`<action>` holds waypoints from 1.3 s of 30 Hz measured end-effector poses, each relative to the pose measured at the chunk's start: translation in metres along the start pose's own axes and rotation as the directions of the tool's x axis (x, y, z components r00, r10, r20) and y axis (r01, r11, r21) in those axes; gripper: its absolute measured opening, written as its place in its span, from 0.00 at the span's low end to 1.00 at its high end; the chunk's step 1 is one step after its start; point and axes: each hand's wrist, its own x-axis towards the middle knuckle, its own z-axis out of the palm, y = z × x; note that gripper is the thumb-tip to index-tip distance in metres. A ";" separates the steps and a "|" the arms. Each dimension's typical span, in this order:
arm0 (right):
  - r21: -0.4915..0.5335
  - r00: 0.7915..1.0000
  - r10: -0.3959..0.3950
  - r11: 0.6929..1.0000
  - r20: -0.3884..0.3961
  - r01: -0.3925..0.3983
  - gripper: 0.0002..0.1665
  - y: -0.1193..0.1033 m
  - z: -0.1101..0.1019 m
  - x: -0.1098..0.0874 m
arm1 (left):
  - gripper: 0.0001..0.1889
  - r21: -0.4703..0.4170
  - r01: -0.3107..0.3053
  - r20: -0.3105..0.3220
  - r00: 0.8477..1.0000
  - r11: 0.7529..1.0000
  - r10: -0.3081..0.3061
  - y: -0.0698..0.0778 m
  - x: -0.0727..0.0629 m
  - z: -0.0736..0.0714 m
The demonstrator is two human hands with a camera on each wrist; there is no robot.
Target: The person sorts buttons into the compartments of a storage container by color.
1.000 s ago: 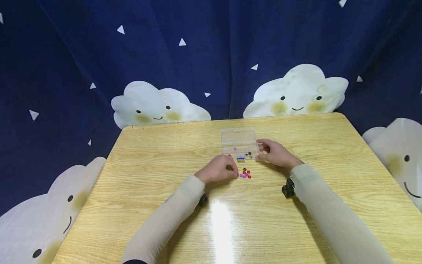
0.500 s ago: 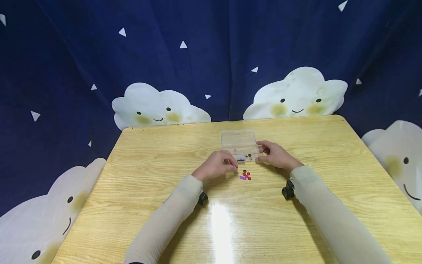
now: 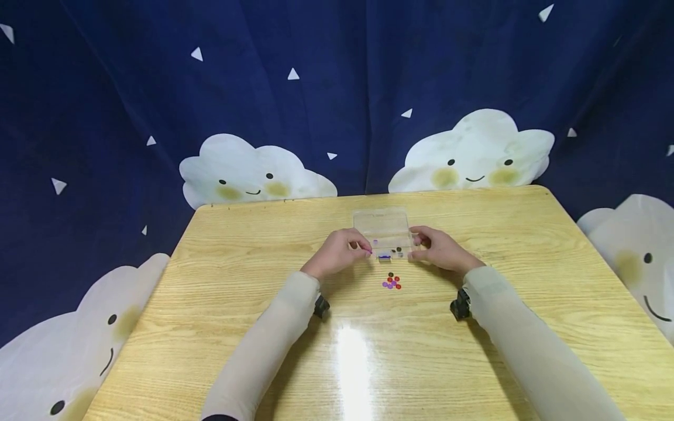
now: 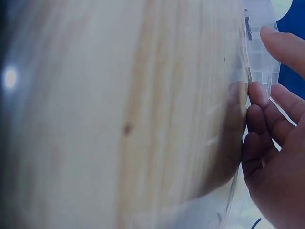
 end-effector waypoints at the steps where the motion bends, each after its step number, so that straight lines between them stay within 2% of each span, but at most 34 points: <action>1: 0.003 1.000 0.000 1.000 0.001 0.000 0.44 0.000 0.000 0.000 | 0.05 0.006 0.006 -0.008 1.000 1.000 -0.006 -0.002 0.002 -0.001; 8: 0.008 1.000 0.003 1.000 0.000 -0.003 0.44 -0.001 0.000 -0.001 | 0.04 0.030 0.054 -0.058 0.997 0.998 -0.052 -0.008 0.013 -0.008; 13: 0.003 1.000 0.010 1.000 0.002 -0.010 0.43 -0.003 0.000 -0.002 | 0.04 0.061 0.062 -0.086 0.995 0.996 -0.057 -0.010 0.021 -0.010; 22: 0.019 1.000 0.016 1.000 0.006 -0.016 0.43 -0.002 0.000 -0.001 | 0.05 0.156 0.078 -0.080 0.995 0.985 -0.066 -0.010 0.037 -0.012; 27: 0.019 1.000 0.020 1.000 0.000 -0.020 0.43 -0.001 0.001 -0.001 | 0.04 0.160 0.119 -0.068 0.992 0.980 -0.110 -0.005 0.045 -0.011; 34: 0.021 1.000 0.015 1.000 0.003 -0.016 0.44 -0.001 0.001 -0.002 | 0.05 0.189 0.140 -0.047 0.990 0.972 -0.133 0.005 0.054 -0.006; 39: 0.009 1.000 0.005 1.000 -0.003 -0.004 0.43 -0.003 0.001 -0.001 | 0.05 0.177 0.161 -0.047 0.987 0.971 -0.155 0.008 0.058 -0.004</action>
